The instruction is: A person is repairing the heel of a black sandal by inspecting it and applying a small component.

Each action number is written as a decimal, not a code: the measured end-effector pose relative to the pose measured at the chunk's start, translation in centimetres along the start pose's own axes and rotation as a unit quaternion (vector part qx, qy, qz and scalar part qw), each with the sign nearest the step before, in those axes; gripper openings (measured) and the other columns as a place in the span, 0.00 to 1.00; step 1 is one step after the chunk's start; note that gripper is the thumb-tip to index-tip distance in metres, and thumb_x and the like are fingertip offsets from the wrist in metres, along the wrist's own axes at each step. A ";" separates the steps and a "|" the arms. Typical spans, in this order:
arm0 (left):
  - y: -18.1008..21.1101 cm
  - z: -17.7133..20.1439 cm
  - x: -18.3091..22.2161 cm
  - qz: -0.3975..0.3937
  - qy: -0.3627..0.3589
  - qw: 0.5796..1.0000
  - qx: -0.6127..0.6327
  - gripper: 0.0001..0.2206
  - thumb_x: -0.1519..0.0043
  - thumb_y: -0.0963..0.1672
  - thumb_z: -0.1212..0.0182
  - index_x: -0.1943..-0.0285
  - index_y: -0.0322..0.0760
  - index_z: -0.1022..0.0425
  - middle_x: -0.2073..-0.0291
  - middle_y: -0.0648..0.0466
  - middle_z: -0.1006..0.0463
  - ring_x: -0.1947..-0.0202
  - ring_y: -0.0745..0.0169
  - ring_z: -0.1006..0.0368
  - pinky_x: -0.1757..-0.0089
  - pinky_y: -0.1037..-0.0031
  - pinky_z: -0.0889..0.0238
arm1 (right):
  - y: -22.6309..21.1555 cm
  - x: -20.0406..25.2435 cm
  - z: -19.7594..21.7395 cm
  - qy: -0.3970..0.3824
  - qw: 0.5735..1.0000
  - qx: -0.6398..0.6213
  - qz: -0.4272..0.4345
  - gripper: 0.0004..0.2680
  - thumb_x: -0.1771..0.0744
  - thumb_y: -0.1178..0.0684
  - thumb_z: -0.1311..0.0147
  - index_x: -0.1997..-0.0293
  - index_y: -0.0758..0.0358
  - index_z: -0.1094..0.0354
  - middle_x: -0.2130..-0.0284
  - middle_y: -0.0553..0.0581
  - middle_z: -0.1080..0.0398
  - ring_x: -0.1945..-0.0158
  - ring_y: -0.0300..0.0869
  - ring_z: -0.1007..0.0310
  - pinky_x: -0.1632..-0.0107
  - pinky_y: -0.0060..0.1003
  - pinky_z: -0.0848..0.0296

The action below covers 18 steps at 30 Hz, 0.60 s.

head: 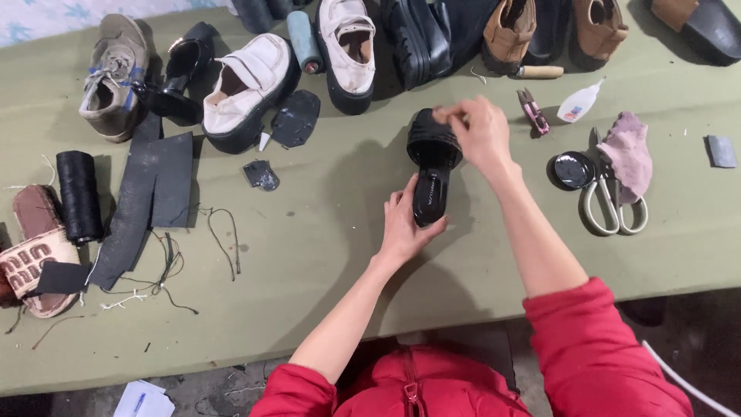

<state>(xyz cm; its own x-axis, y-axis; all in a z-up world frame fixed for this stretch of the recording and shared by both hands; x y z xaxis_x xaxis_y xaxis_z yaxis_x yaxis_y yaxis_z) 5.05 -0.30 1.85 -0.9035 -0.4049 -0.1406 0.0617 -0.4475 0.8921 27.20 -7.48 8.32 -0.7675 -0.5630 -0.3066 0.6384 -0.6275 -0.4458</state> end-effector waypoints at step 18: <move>1.7 0.8 0.0 -0.001 0.021 1.000 -0.009 0.46 0.52 0.57 0.29 0.26 0.37 0.41 0.48 0.40 0.27 0.42 0.49 0.32 0.47 0.68 0.46 | 4.7 -6.0 -8.0 -0.116 0.990 0.032 0.076 0.04 0.35 0.57 0.38 0.61 0.52 0.22 0.64 0.61 0.28 0.52 0.60 0.26 0.47 0.51 0.26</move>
<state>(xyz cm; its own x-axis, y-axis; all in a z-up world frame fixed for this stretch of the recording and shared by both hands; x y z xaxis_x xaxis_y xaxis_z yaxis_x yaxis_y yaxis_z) 4.82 -0.37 3.72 -0.8848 -0.4372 -0.1613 0.0675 -0.4627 0.8839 34.39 -2.76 1.34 -0.6325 -0.7576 -0.1613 0.7539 -0.5543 -0.3526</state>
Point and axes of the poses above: each hand's wrist, its own x-axis away from the middle knuckle, its own z-axis out of the back of the hand, y = z × x, the point moved 7 cm from there along -x, towards the middle knuckle
